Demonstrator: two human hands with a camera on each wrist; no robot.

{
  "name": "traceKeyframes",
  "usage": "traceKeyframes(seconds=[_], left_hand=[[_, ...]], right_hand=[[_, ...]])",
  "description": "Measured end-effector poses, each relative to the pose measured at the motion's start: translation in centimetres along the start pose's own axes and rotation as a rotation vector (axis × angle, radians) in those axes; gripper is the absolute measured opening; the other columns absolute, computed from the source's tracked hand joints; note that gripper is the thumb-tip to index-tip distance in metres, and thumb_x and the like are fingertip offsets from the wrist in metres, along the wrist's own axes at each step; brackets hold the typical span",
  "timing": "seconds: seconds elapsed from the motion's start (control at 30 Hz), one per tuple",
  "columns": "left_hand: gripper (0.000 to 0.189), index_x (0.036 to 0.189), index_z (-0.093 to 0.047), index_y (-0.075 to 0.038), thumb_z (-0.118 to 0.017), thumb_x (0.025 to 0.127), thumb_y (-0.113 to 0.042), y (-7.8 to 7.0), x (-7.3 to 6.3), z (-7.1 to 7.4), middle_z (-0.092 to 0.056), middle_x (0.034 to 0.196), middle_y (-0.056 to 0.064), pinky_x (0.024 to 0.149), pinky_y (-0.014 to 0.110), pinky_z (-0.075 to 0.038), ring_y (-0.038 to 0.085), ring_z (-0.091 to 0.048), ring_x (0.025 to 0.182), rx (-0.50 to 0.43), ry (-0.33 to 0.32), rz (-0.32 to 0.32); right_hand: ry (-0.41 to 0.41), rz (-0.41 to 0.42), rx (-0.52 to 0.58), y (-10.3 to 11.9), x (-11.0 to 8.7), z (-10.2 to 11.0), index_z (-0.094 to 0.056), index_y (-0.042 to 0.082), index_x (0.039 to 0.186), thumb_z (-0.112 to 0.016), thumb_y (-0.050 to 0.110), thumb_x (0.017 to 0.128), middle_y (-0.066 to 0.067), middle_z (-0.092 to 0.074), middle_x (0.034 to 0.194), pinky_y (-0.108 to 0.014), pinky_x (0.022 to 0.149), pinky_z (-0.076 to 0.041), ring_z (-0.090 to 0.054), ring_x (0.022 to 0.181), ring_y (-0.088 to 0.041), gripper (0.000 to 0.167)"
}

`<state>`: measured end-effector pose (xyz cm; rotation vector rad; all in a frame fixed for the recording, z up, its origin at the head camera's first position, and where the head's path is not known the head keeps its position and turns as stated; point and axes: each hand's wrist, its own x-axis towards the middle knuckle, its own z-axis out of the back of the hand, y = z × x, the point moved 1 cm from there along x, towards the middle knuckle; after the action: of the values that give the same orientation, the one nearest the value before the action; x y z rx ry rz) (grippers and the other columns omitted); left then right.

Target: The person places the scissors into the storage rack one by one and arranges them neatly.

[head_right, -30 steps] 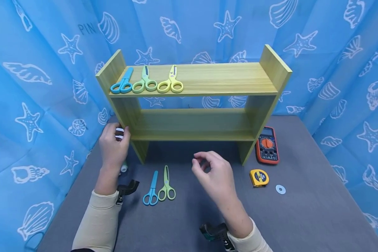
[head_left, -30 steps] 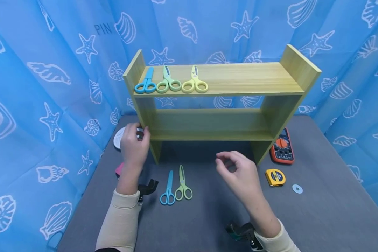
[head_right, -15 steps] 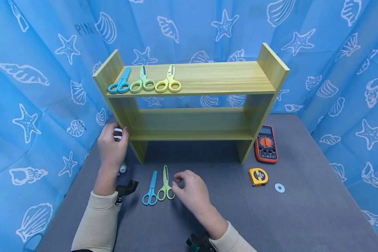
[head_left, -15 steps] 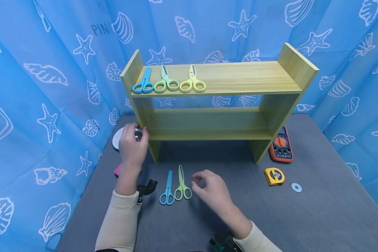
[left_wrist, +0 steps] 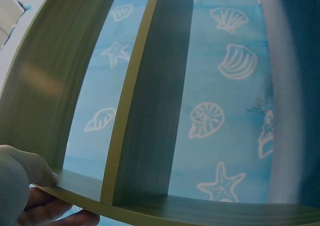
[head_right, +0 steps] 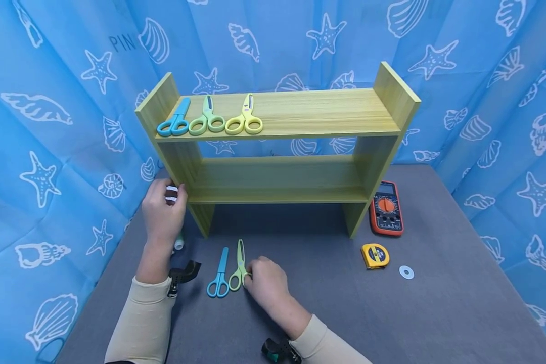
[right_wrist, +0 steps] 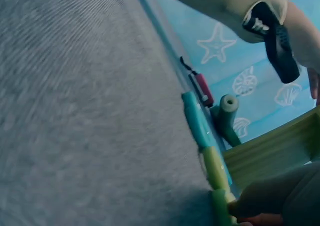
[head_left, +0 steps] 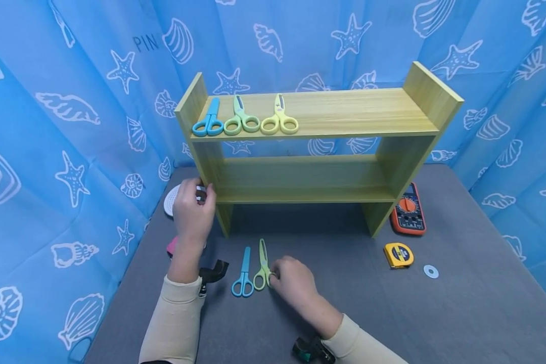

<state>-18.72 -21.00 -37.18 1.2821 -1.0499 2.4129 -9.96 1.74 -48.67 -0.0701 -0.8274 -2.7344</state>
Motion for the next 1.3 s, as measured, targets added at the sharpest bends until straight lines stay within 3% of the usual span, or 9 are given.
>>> traceKeyframes(seconds=[0.17,0.37,0.67,0.97,1.3], left_hand=[[0.012,0.097,-0.064,0.008,-0.066,0.096,-0.004,-0.1,0.0,-0.1,-0.062,0.091,0.022,0.056,0.041,-0.053,0.033,-0.064,0.072,-0.005,-0.008,-0.001],[0.011,0.097,-0.064,0.007,-0.066,0.096,-0.004,-0.1,0.1,0.0,-0.063,0.091,0.022,0.056,0.040,-0.052,0.033,-0.064,0.072,0.003,-0.010,-0.005],[0.010,0.097,-0.064,0.007,-0.066,0.096,-0.003,-0.2,-0.1,0.0,-0.062,0.091,0.023,0.056,0.041,-0.052,0.033,-0.063,0.071,-0.001,-0.005,-0.009],[0.011,0.098,-0.065,0.007,-0.066,0.096,-0.003,-0.2,0.0,0.0,-0.063,0.092,0.022,0.057,0.039,-0.053,0.032,-0.064,0.073,-0.002,0.001,-0.002],[0.012,0.099,-0.064,0.008,-0.066,0.096,-0.004,0.0,-0.2,0.0,-0.062,0.093,0.024,0.058,0.040,-0.053,0.033,-0.064,0.073,-0.002,0.005,0.000]], right_hand=[[0.007,0.005,0.015,-0.7,0.4,-0.2,-0.071,0.017,0.072,-0.076,0.013,0.083,0.012,-0.056,0.065,-0.023,0.046,-0.039,-0.045,0.053,-0.004,0.014],[0.044,0.009,0.054,-1.1,0.5,1.0,-0.070,0.018,0.069,-0.072,0.009,0.078,0.013,-0.061,0.063,-0.023,0.048,-0.043,-0.046,0.051,-0.002,0.013],[0.021,-0.035,0.105,-1.6,-1.3,5.4,-0.066,0.019,0.067,-0.071,0.007,0.072,0.016,-0.058,0.061,-0.025,0.054,-0.045,-0.049,0.055,-0.002,0.014],[0.028,-0.167,0.163,-1.6,-3.3,10.1,-0.072,0.019,0.072,-0.075,0.007,0.078,0.013,-0.058,0.063,-0.026,0.052,-0.041,-0.049,0.053,-0.008,0.013],[-0.008,-0.268,0.113,-1.1,-5.0,14.7,-0.074,0.017,0.079,-0.076,0.008,0.079,0.008,-0.061,0.068,-0.028,0.056,-0.042,-0.052,0.062,-0.012,0.009]])
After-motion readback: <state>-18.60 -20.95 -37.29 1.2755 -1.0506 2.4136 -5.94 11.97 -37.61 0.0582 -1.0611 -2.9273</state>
